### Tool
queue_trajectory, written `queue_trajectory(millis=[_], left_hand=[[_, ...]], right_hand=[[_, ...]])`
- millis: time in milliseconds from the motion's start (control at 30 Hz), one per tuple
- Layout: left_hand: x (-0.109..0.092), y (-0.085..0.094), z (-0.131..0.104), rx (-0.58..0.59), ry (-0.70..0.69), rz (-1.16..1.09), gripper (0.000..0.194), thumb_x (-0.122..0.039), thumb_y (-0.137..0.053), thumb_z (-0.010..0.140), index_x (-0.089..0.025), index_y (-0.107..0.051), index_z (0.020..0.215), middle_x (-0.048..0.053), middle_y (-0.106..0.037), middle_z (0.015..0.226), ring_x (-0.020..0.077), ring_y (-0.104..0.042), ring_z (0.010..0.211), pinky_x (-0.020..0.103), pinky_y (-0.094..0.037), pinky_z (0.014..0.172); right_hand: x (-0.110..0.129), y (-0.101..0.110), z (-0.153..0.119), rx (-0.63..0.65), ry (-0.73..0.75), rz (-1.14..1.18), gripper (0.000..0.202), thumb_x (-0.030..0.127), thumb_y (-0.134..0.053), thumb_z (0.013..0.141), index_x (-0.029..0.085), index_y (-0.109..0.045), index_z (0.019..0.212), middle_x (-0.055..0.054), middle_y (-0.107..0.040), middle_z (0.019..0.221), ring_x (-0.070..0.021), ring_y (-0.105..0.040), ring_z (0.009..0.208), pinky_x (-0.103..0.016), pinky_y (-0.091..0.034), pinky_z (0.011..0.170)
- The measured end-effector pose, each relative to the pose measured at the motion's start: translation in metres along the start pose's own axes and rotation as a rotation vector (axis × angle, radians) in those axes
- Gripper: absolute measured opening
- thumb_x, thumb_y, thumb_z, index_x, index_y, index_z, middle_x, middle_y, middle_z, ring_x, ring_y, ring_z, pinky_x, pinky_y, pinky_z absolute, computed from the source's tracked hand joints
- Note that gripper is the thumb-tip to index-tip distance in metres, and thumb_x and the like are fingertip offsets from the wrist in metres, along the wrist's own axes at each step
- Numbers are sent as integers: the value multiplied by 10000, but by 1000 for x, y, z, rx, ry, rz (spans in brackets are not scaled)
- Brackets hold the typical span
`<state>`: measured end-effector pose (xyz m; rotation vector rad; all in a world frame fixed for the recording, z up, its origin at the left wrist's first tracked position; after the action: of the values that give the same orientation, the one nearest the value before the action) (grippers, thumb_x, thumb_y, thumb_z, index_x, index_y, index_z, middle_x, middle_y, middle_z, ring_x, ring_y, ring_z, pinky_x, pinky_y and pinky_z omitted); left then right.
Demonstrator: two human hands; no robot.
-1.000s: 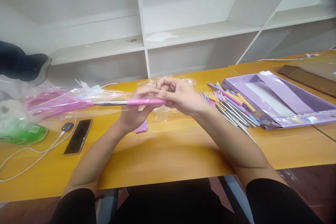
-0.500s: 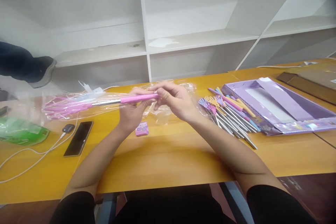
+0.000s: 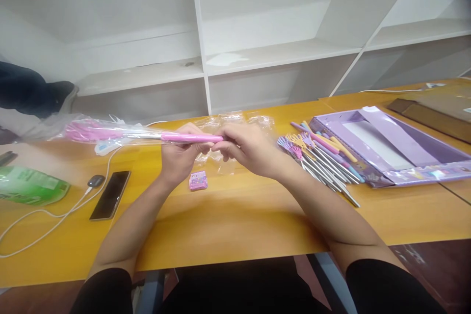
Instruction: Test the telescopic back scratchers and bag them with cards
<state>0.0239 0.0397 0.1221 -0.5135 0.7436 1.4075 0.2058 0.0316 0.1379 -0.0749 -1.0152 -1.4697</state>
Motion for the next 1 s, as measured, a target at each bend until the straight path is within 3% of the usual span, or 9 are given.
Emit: queue_trajectory(millis=[200, 333, 500, 667, 767, 900, 1000], left_hand=[[1, 1, -2, 55, 4, 42, 223, -398, -826, 961, -212, -828, 839, 7, -680, 647, 120, -630, 552, 262, -531, 522], [1, 1, -5, 89, -61, 108, 237, -367, -804, 980, -198, -829, 816, 7, -667, 620, 109, -610, 524, 250, -511, 500], [4, 1, -4, 112, -20, 86, 242, -375, -779, 999, -197, -831, 842, 10, -655, 631, 107, -599, 527, 241, -513, 502], [16, 9, 7, 320, 209, -87, 362, -536, -771, 980, -206, -785, 1130, 73, -750, 915, 169, -728, 777, 288, -650, 703], [19, 19, 12, 278, 294, -203, 365, -496, -771, 990, -223, -710, 1226, 44, -747, 876, 170, -751, 753, 302, -674, 725], [18, 20, 11, 275, 299, -224, 331, -378, -815, 961, -224, -713, 1235, 53, -774, 938, 169, -772, 794, 288, -686, 754], [21, 18, 9, 316, 297, -169, 367, -374, -822, 950, -232, -712, 1270, 76, -782, 1044, 182, -782, 892, 266, -687, 758]], right_hand=[[-4, -2, 0, 71, 80, -129, 395, 496, -448, 1151, 208, -657, 979, -51, -767, 965, -153, -644, 848, -285, -435, 770], [-4, -2, -1, 112, 123, -115, 393, 490, -440, 1152, 216, -636, 949, -36, -738, 909, -147, -620, 790, -281, -416, 740], [-4, 0, -2, 101, 133, -136, 373, 467, -467, 1144, 217, -617, 912, -20, -696, 843, -139, -588, 744, -276, -399, 713], [-4, 10, -6, 144, -20, -183, 361, 464, -439, 1152, 213, -668, 1028, -43, -735, 964, -159, -624, 818, -298, -408, 741], [-8, 18, -9, 128, -183, -211, 372, 546, -512, 1112, 215, -670, 1050, -48, -718, 953, -169, -610, 808, -313, -414, 715], [-12, 14, -8, 75, -327, 51, 475, 607, -607, 1052, 244, -612, 1358, -51, -741, 1059, -178, -678, 879, -317, -507, 744], [-14, 3, -5, 90, -355, 199, 409, 553, -677, 1021, 225, -675, 1265, -26, -745, 982, -152, -699, 802, -304, -538, 726]])
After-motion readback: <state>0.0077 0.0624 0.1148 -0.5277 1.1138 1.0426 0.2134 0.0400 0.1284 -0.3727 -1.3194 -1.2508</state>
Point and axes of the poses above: each hand's wrist, its own z-axis towards the middle knuckle, its own y-axis out of the back of the hand, x = y × z, the point moved 4 cm from there along z, towards the middle knuckle
